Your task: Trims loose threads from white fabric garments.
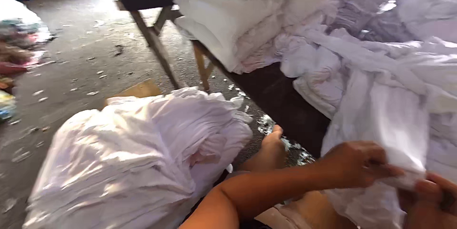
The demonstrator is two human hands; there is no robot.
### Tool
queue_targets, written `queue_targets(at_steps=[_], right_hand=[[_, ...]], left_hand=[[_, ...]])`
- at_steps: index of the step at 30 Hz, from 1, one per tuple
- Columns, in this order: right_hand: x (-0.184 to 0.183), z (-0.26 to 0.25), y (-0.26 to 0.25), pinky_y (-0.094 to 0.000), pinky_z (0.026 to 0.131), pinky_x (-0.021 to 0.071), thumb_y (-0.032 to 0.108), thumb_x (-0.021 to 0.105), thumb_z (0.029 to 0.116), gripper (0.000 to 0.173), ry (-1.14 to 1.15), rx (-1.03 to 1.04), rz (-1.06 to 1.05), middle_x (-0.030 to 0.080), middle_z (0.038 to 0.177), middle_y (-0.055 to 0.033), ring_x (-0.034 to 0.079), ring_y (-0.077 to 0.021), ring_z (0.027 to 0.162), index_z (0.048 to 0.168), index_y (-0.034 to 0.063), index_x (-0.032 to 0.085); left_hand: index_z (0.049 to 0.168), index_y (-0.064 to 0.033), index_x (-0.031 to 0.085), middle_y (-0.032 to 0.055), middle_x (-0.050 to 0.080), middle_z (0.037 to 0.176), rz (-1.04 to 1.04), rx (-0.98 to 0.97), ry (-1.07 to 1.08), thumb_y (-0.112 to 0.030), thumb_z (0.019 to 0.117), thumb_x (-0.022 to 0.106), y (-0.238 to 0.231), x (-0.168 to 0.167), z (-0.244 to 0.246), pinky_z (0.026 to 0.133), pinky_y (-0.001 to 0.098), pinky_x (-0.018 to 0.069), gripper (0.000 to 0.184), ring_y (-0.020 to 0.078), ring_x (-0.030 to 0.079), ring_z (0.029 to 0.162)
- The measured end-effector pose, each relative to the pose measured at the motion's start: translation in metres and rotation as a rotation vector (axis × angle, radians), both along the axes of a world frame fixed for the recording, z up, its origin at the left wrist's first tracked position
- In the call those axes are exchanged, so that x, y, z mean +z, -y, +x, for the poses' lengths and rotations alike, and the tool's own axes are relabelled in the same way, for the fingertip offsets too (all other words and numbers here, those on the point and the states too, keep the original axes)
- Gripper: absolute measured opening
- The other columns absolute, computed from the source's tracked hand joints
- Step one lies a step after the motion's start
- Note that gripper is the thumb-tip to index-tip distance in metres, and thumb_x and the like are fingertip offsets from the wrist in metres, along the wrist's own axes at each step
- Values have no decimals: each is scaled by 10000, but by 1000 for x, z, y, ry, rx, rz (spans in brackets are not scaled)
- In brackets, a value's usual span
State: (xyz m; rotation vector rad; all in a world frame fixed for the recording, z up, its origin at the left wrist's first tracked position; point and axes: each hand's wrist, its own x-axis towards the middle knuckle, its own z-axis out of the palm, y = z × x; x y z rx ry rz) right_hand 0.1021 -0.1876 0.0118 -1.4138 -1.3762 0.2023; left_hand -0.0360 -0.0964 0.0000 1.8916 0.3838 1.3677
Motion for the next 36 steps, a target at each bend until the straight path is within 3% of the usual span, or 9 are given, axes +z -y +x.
queue_targets(at_steps=[3,5,8,12,16,21,27,33,36], right_hand=[[-11,-5,-6,-93,637,520,130,719,909,353,-8,48,-9,671,905,48,575,124,688,1122,-115,581],[-20,-2,-8,-57,613,459,96,708,892,223,54,-30,61,657,827,23,525,132,650,990,-94,646],[-18,5,-5,-71,577,484,73,651,939,166,15,-69,102,658,840,48,542,121,618,1010,-77,645],[-6,-1,-4,-133,497,513,66,589,976,113,-238,-29,14,636,788,120,578,45,560,1084,51,559],[-4,0,-8,-147,473,506,135,531,1021,117,-399,8,-30,611,724,149,555,26,513,1112,208,527],[-10,5,-16,-141,472,455,445,619,999,197,-243,-17,-95,557,752,178,494,56,524,1059,264,569],[0,18,-15,-156,448,495,143,600,1013,99,-293,-92,0,626,785,152,547,27,514,1094,199,586],[-1,10,-7,-174,402,489,168,560,1035,130,-562,136,22,642,713,114,527,-9,439,1055,277,627],[-6,6,-11,-156,402,441,280,552,1047,95,-661,263,-45,594,677,125,471,12,435,1007,305,634]], left_hand=[[788,99,640,137,611,736,-131,27,11,-74,954,638,0,-1,-4,681,247,503,240,134,601,695],[764,69,621,81,572,702,-178,52,12,-128,977,626,-5,-1,-12,649,213,463,290,74,551,665],[764,53,628,64,577,712,-163,22,6,-150,976,636,-8,-5,-15,649,191,458,294,53,550,675],[1167,98,626,205,665,1081,-123,-150,-210,-187,919,748,-1,1,-12,873,381,568,397,249,675,985],[1004,108,670,169,676,917,-205,-119,-139,-24,934,681,-11,17,-8,750,304,574,150,172,674,811],[945,46,608,40,609,803,-405,-185,-13,-17,991,595,-13,27,-4,706,190,522,79,23,593,721],[839,64,615,123,601,723,-78,-192,-261,-9,942,632,-8,15,-7,645,292,530,127,157,616,663],[813,55,604,141,592,731,-7,-13,-286,11,896,606,-9,-2,-12,631,345,520,93,214,615,683],[796,60,620,140,623,772,-16,-24,-199,23,892,611,-22,10,-12,639,255,518,103,142,619,695]])
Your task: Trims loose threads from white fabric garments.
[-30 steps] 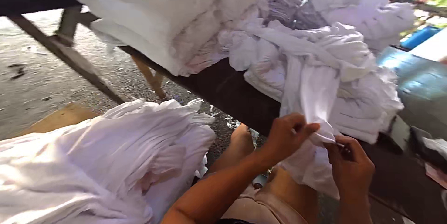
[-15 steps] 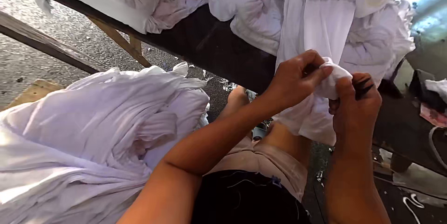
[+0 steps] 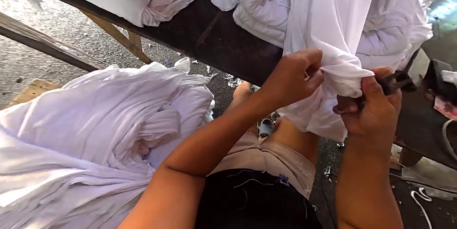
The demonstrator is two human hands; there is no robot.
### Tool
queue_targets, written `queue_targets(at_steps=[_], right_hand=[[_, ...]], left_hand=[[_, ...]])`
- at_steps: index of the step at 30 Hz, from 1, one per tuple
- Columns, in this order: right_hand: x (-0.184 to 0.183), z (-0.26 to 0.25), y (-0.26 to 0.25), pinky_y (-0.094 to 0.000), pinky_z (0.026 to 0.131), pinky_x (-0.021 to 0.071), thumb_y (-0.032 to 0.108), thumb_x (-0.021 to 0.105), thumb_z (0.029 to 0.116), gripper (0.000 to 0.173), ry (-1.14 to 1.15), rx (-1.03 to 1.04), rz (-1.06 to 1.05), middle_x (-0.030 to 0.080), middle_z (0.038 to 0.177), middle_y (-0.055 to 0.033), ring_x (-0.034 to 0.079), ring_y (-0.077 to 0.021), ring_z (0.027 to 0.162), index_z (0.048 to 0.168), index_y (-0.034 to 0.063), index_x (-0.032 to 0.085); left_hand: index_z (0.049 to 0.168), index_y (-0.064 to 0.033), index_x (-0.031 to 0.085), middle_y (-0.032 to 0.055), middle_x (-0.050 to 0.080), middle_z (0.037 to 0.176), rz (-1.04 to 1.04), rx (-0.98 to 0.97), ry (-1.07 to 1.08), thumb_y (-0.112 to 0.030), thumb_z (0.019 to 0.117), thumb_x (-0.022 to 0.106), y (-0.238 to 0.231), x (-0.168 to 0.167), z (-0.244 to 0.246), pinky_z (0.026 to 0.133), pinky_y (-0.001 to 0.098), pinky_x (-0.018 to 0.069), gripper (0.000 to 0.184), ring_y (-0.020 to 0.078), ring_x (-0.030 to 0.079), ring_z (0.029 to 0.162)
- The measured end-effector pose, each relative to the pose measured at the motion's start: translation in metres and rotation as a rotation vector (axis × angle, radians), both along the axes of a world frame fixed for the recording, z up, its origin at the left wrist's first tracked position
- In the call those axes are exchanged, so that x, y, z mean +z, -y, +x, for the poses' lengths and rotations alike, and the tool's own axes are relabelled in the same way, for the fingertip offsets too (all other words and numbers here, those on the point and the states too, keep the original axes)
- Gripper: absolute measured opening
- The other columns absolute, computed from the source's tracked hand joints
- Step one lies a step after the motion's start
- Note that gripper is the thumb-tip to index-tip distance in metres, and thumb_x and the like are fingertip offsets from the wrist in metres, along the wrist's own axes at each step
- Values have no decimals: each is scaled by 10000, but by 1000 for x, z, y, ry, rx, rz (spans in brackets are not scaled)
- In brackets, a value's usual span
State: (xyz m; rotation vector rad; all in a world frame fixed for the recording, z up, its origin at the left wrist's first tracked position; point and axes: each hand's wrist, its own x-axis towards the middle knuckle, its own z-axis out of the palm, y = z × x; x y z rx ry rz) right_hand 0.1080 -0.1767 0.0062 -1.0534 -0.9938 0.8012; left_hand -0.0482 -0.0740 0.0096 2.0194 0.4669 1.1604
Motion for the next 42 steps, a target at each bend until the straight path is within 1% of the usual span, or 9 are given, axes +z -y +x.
queue_targets(at_steps=[5,10,15,21,26,31,35,38,42], right_hand=[[-4,-7,-7,-152,425,452,458,717,929,218,253,-118,-97,572,696,163,479,32,461,994,313,569],[-11,1,0,-147,460,486,169,606,1010,131,347,-173,-80,653,759,156,542,34,507,1120,224,651],[-11,10,9,-153,447,488,83,554,1014,143,327,-208,9,652,729,152,546,22,494,1107,150,639],[-18,11,11,-151,403,475,112,401,1078,201,115,-106,-50,650,657,139,545,14,444,1078,200,581],[-18,-2,5,-124,412,441,160,384,1080,150,246,-174,-109,592,661,188,493,53,447,1042,209,521],[-18,-9,3,-113,445,469,41,553,968,113,468,-250,-135,559,708,181,499,72,479,998,135,497],[-22,-16,3,-114,451,479,34,552,973,125,528,-197,-121,559,699,194,515,74,486,965,147,498],[-27,-23,1,-128,437,484,36,494,1006,113,443,-182,-82,588,698,173,536,51,482,985,147,494],[-26,-21,0,-139,398,462,38,397,1048,150,285,-246,-98,593,630,143,525,23,435,1000,139,498]], left_hand=[[845,26,578,100,662,913,-372,-145,104,3,933,578,0,18,4,708,229,549,91,70,644,793],[1137,67,543,161,614,945,-391,-147,-33,-83,893,770,19,-4,8,700,337,573,366,198,647,808],[963,69,626,132,623,756,-363,-40,60,6,912,704,24,-27,19,626,322,541,113,165,612,655],[932,102,670,220,640,949,-174,43,165,21,873,670,39,-40,31,724,349,560,100,252,654,810],[905,125,603,177,603,862,-606,-13,284,30,924,609,38,-21,35,741,325,509,96,194,599,816],[929,71,552,78,520,799,-904,-32,401,11,986,565,28,-17,32,692,287,451,84,111,502,731],[1226,132,462,185,597,983,-1025,-88,479,15,1034,469,26,-20,32,775,316,506,224,144,571,826],[1289,160,477,259,630,1043,-928,-82,434,8,1046,434,24,-22,33,835,378,524,291,230,626,898],[1142,153,623,261,690,945,-518,-59,276,22,962,604,18,-30,28,809,435,538,224,304,686,873]])
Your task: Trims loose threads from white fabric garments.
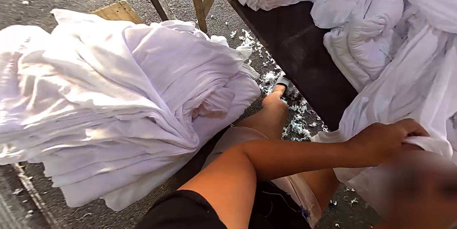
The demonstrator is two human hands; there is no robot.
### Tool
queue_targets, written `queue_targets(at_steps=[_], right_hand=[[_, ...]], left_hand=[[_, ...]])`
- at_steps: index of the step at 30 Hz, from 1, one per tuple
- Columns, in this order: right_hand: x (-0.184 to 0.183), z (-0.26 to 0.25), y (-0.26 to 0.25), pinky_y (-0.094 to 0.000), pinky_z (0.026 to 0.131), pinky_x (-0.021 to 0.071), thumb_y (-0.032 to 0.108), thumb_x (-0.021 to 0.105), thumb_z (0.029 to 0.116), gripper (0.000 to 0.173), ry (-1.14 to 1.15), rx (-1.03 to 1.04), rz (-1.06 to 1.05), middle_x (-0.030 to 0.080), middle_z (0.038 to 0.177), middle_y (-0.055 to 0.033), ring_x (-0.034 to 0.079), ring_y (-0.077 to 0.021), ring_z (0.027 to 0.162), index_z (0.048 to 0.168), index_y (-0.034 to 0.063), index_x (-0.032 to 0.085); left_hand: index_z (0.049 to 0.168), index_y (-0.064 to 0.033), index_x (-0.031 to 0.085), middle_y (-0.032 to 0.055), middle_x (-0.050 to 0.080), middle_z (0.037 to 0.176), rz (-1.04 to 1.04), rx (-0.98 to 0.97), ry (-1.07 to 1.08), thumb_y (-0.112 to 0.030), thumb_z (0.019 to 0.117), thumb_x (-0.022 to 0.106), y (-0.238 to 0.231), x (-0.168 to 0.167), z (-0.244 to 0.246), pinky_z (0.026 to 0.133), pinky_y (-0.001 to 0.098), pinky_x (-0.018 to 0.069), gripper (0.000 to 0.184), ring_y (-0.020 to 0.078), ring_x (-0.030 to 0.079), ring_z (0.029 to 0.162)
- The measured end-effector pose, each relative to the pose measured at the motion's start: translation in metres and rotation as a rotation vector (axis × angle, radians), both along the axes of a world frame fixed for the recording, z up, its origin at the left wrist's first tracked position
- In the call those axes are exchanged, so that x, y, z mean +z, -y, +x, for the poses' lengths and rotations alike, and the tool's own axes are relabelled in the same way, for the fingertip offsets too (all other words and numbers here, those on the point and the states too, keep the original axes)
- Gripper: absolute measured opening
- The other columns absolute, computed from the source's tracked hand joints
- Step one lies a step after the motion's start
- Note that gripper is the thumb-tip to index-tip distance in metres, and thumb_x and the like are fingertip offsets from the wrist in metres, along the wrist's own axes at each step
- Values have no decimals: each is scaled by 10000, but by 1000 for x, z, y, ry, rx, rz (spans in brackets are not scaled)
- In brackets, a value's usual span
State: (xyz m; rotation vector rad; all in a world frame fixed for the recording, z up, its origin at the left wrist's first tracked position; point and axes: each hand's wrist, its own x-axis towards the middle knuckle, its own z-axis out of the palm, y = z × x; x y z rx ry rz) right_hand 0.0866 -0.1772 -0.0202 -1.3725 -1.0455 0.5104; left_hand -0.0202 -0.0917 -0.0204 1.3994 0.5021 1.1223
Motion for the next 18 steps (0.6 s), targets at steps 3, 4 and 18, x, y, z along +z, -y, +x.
queue_targets(at_steps=[3,4,18], right_hand=[[-2,18,0,-161,341,423,107,317,1099,215,-147,-91,-51,551,516,104,496,-2,371,987,151,494],[-3,23,0,-164,333,424,122,303,1106,225,-176,-90,-60,561,512,95,506,-8,367,993,155,495],[2,13,-20,-190,380,461,134,329,1114,130,-47,-277,0,514,556,69,513,-33,404,1081,84,445]], left_hand=[[1170,63,640,221,703,973,152,-105,-310,-104,972,659,-5,-10,-12,840,502,531,259,344,692,939],[1215,38,634,223,708,1000,192,-147,-420,-116,982,646,-6,-14,-14,861,535,526,280,371,691,978],[1212,149,575,303,622,1205,59,-58,-97,112,914,619,-1,-8,11,993,435,507,304,366,636,1134]])
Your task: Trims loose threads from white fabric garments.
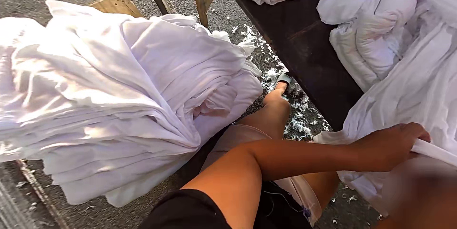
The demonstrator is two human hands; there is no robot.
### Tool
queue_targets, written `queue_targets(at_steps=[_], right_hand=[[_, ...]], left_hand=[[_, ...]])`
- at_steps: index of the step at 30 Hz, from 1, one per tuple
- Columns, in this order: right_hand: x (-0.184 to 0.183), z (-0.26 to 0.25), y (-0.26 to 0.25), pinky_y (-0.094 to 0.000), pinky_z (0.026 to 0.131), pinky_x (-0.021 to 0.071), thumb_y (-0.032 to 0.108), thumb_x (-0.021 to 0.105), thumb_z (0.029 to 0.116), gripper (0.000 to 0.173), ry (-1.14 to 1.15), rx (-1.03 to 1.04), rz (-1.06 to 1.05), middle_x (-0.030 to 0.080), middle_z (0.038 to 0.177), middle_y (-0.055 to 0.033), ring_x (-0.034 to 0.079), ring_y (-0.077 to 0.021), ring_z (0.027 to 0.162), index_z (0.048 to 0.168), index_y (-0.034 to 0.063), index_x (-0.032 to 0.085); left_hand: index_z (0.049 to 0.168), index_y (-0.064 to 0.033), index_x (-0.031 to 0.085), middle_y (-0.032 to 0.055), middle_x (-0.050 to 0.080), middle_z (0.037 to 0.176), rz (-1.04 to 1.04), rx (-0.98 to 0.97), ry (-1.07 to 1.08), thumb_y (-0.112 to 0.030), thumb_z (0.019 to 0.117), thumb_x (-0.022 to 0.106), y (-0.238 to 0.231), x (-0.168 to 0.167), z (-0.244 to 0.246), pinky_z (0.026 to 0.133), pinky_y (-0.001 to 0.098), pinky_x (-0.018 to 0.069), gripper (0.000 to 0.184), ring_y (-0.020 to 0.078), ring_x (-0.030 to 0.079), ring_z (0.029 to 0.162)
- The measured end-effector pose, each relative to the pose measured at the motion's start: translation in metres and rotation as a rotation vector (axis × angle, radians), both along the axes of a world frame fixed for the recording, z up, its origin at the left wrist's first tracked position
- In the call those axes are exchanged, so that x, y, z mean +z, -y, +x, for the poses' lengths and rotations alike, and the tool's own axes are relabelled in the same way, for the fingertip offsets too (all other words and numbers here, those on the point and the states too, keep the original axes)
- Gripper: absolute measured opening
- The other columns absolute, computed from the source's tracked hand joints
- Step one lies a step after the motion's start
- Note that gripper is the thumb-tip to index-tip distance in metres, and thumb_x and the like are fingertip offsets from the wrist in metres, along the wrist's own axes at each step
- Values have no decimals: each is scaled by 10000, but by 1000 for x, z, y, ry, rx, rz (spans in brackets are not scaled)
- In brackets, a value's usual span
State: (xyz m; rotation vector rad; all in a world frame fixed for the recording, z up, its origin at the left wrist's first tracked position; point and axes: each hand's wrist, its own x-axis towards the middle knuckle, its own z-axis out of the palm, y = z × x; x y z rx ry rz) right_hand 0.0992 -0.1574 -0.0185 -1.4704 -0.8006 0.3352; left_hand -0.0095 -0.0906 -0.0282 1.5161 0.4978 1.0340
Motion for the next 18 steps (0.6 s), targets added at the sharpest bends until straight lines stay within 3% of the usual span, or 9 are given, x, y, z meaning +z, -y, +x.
queue_targets(at_steps=[3,6,8,10,11,14,18], right_hand=[[4,1,1,-184,381,456,107,332,1107,118,77,-59,-9,485,594,52,478,-28,399,1118,38,427],[0,-3,4,-157,396,435,150,384,1106,174,198,-50,-159,459,691,43,431,10,417,1155,-11,425],[-8,-3,7,-138,564,467,181,477,1074,334,367,43,-272,496,880,-13,478,45,595,1245,-103,439],[-14,0,8,-157,787,487,170,587,1019,490,489,147,-365,552,1097,-162,540,8,861,1328,-172,422],[-18,2,6,-161,833,482,158,623,996,517,510,180,-400,560,1144,-202,548,-11,928,1339,-174,426],[-25,5,-1,-175,777,484,102,648,974,455,489,150,-449,599,1111,-192,549,-18,870,1325,-149,502],[-18,9,-8,-118,486,442,92,493,1040,366,327,127,-461,495,880,-4,473,55,535,1353,-86,428]], left_hand=[[1308,60,577,242,630,1278,134,-52,-265,4,972,605,-3,3,-1,944,479,529,342,354,656,1134],[1329,9,599,202,686,1170,271,-24,-437,-62,1028,523,-4,-4,0,853,495,540,319,356,688,1034],[1300,11,619,200,690,1156,271,3,-445,-69,1009,552,-7,-18,3,837,507,545,308,358,692,1019],[1322,29,596,212,662,1231,249,-6,-435,-87,991,610,-16,-38,3,895,513,538,351,357,676,1082],[1328,41,585,217,649,1259,258,-3,-424,-86,983,629,-22,-48,4,925,501,536,371,352,668,1111],[1305,79,596,234,647,1252,382,71,-352,-5,959,611,-26,-64,7,940,458,541,356,354,669,1119],[1251,77,644,226,676,1191,483,205,-314,41,976,549,-20,-67,13,880,422,565,293,350,693,1060]])
